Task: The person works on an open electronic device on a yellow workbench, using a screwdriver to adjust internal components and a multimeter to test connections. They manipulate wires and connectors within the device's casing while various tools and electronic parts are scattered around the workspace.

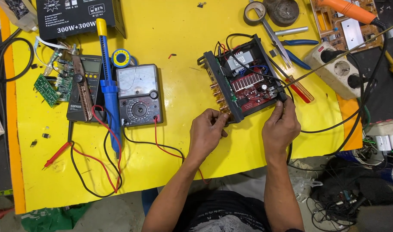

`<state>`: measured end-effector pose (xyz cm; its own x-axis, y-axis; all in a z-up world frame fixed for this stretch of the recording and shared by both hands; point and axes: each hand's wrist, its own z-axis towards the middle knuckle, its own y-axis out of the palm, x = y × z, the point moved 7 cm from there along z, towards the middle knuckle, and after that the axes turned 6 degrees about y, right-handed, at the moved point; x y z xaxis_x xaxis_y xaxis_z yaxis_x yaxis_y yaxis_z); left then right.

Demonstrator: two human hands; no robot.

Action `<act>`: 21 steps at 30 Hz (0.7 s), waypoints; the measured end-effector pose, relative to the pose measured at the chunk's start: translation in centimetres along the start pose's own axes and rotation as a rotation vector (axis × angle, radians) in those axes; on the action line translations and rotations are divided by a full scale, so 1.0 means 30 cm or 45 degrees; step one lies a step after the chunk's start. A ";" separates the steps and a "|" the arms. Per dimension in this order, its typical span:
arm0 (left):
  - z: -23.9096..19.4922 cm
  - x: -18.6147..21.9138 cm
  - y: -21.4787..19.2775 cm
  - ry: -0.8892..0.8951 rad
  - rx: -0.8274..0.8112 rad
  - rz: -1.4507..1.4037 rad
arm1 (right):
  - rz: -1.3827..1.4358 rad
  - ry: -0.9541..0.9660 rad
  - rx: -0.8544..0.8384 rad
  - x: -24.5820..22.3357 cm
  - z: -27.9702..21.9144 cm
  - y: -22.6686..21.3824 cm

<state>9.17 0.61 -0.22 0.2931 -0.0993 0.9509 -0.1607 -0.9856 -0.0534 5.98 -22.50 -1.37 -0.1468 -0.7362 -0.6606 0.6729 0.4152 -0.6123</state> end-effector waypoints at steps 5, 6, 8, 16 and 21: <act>0.006 -0.007 -0.001 -0.007 -0.032 -0.111 | 0.000 0.018 -0.007 -0.015 0.000 -0.006; 0.008 -0.008 0.000 -0.005 -0.037 -0.124 | 0.006 0.016 -0.007 -0.022 0.002 -0.009; 0.007 -0.007 -0.002 0.016 -0.073 -0.106 | 0.018 -0.009 -0.007 -0.036 0.002 -0.011; 0.015 -0.007 0.008 0.038 -0.074 -0.025 | 0.057 -0.018 0.007 -0.044 0.001 -0.019; 0.018 -0.010 0.005 -0.002 -0.074 -0.114 | 0.056 -0.028 0.005 -0.033 -0.001 -0.014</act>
<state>9.58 0.42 -0.67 0.3102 -0.0115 0.9506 -0.1882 -0.9809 0.0495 5.81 -21.92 -0.46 -0.1008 -0.7291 -0.6770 0.6813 0.4453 -0.5810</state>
